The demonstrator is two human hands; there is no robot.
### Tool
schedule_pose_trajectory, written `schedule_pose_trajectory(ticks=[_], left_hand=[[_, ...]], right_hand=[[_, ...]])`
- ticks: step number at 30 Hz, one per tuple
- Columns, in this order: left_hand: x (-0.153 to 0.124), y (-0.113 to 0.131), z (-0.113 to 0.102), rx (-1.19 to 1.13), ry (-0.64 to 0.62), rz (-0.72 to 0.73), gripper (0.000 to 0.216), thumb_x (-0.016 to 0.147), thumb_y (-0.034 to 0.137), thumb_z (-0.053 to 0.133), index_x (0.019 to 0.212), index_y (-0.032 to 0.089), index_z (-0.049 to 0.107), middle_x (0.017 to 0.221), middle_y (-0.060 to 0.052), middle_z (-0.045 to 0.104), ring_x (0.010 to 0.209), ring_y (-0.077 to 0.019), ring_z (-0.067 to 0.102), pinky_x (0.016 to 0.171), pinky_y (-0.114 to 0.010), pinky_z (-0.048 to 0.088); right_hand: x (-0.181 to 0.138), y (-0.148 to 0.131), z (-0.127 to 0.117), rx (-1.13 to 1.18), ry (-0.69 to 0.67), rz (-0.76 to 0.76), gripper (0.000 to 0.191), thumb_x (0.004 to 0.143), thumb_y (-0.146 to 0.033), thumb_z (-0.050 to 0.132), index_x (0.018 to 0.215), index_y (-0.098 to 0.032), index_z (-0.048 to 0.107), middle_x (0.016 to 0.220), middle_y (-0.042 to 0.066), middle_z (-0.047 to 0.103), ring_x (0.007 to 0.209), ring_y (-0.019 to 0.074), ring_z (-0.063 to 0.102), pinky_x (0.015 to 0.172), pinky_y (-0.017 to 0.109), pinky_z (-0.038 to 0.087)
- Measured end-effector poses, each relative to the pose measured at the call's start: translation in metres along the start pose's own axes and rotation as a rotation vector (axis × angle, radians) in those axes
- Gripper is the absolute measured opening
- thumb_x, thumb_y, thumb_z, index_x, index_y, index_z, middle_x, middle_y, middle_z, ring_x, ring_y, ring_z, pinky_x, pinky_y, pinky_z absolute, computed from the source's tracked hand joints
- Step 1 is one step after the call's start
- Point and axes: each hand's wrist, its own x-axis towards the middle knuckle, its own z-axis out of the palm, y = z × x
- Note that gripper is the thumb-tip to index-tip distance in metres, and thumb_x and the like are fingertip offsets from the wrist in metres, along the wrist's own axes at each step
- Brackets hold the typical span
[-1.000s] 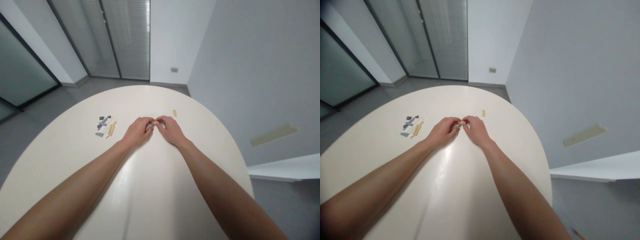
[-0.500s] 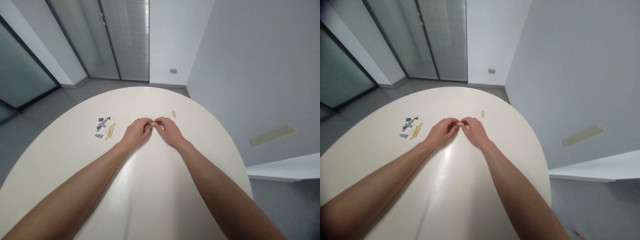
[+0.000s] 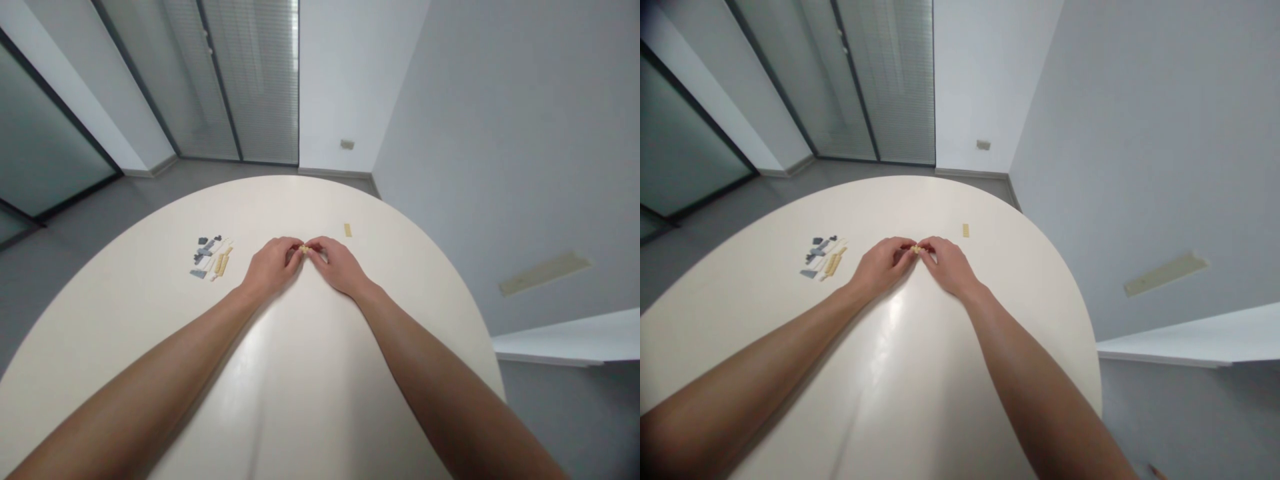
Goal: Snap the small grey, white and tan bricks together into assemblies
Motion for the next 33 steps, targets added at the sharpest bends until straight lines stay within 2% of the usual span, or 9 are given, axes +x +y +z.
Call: schedule_pose_trajectory(ticks=[20,33], left_hand=[[0.0001,0.0025,-0.0012,0.023,0.004,-0.020,0.028,0.099,0.039,0.048,0.108,0.023,0.069,0.105,-0.007,0.073,0.098,-0.0254,0.064,0.079,-0.036,0.048],[0.0011,0.0019,-0.0010,0.027,-0.013,-0.041,0.032,0.099,0.042,0.047,0.108,0.021,0.070,0.099,-0.008,0.074,0.090,-0.0241,0.065,0.075,-0.035,0.047]], right_hand=[[-0.0001,-0.0008,0.0003,0.031,0.012,0.015,0.018,0.100,-0.030,0.054,0.110,-0.022,0.067,0.107,0.005,0.073,0.099,0.0176,0.066,0.091,0.034,0.049],[0.0002,-0.0040,-0.0027,-0.007,-0.013,0.028,0.020,0.101,-0.031,0.052,0.110,-0.022,0.067,0.110,0.005,0.073,0.101,0.0178,0.065,0.092,0.033,0.048]])
